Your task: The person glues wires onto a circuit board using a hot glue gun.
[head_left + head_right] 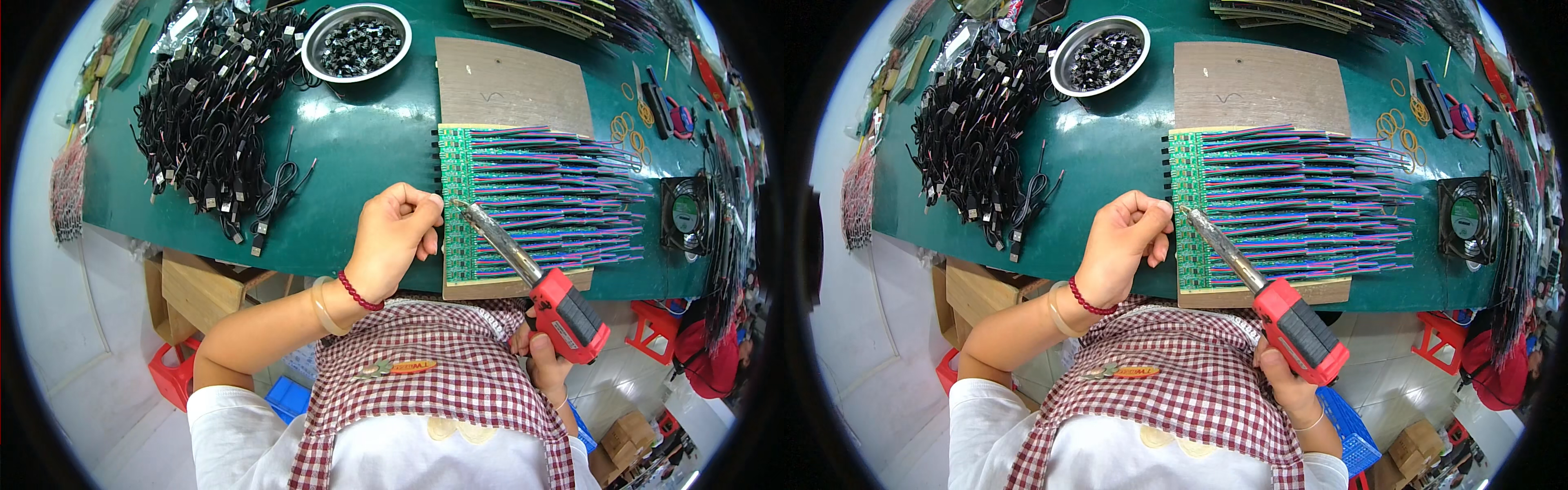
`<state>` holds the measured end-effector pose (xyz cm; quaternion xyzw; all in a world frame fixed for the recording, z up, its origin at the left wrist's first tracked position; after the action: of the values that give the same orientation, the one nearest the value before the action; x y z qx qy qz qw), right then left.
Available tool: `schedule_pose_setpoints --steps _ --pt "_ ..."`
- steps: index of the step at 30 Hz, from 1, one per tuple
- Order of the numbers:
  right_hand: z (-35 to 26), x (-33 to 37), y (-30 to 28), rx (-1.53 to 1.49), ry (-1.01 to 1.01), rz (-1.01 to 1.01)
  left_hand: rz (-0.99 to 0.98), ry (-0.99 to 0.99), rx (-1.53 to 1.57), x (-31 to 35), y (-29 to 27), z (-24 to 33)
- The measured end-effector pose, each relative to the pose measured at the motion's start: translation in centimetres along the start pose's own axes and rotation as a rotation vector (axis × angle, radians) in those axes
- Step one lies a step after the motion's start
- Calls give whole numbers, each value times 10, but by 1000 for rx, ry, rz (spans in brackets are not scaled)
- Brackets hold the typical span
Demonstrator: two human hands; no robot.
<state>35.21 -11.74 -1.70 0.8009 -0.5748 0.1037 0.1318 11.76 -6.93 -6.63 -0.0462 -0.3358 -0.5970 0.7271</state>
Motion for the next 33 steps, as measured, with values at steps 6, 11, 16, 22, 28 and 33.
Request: schedule_pose_setpoints --steps 6,11,16,22,28,33 --pt "1 0 0 33 15 4 30 19 -3 2 1 0" --pt "5 0 -1 39 15 -10 48 30 -13 3 1 0" --pt "0 -4 3 63 7 -18 64 28 -31 3 2 1" --pt "3 -3 2 137 -4 -75 79 51 -57 3 1 1" --pt "5 5 -3 217 -36 -56 72 45 -53 3 2 0" --pt "6 3 -3 194 -24 -73 67 39 -59 3 2 0"
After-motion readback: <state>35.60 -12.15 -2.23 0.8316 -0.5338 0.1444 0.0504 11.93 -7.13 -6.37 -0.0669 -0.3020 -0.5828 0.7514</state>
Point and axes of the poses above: each hand's wrist, its own x-axis away from the middle knuckle, its own y-axis out of the palm, z = x × y, the point moved 9 cm from there along -x, towards the middle knuckle, and after that the axes turned 5 degrees about -z, right-handed, at the moved point
